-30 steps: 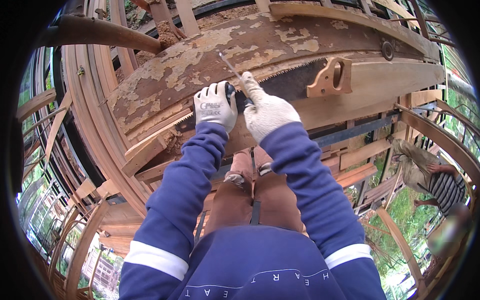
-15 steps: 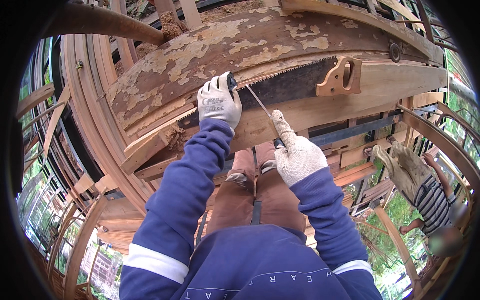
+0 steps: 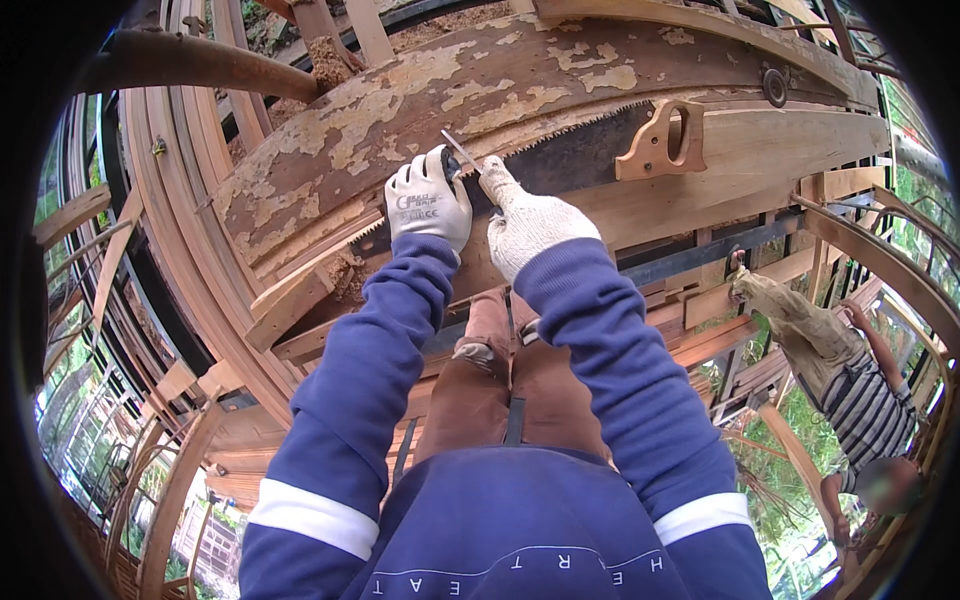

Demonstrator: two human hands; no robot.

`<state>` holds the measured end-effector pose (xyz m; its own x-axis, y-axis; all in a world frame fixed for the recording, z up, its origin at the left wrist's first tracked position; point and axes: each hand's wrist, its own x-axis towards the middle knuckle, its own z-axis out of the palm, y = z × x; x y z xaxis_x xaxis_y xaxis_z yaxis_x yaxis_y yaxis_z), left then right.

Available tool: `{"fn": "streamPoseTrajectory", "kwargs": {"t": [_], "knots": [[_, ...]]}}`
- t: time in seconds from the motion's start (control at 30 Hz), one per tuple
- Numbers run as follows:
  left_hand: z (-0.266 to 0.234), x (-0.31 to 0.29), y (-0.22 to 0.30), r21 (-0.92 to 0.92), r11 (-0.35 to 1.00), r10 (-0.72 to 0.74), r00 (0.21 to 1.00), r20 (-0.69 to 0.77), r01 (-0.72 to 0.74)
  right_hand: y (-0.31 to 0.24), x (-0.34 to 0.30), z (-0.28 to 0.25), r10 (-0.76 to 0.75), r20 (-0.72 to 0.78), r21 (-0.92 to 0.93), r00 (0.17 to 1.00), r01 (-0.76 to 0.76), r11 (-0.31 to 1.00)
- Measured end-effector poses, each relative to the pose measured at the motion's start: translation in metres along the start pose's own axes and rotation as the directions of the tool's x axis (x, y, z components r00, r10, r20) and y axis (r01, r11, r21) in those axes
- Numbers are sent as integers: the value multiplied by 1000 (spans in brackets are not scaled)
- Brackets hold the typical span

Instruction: The person saws through a wooden board while standing on a construction frame, and then moves across the structure to mark and saw another board.

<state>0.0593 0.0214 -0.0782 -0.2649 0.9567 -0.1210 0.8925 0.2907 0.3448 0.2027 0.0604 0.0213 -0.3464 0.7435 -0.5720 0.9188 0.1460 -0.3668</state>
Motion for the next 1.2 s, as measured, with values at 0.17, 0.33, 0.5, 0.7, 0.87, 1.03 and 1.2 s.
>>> {"fn": "streamPoseTrajectory", "kwargs": {"t": [0.17,0.33,0.5,0.7,0.87,1.03,1.2], "knots": [[-2,-3,-2,-14,1000,-14,1000,-4,14,29,-44,-29,3,-291,333,957,98,938],[1,-3,-1,-27,1000,-7,1000,-11,7,32,-78,-18,-19,-83,247,996,39,968],[2,-4,-1,-35,999,-4,1000,-28,3,25,-84,-3,-70,-55,183,996,79,980],[-1,-3,-2,-25,1000,-7,1000,-21,6,23,-80,-2,-104,-36,119,994,107,987],[1,-4,-1,-34,999,6,1000,-25,-7,18,-74,-5,-87,-10,15,996,87,996],[-1,-4,-2,-17,1000,-1,1000,24,2,10,-44,-11,-56,97,-74,994,64,995],[2,-2,0,-70,998,-1,995,-105,-6,-3,-2,5,-53,15,-46,998,53,998]]}}
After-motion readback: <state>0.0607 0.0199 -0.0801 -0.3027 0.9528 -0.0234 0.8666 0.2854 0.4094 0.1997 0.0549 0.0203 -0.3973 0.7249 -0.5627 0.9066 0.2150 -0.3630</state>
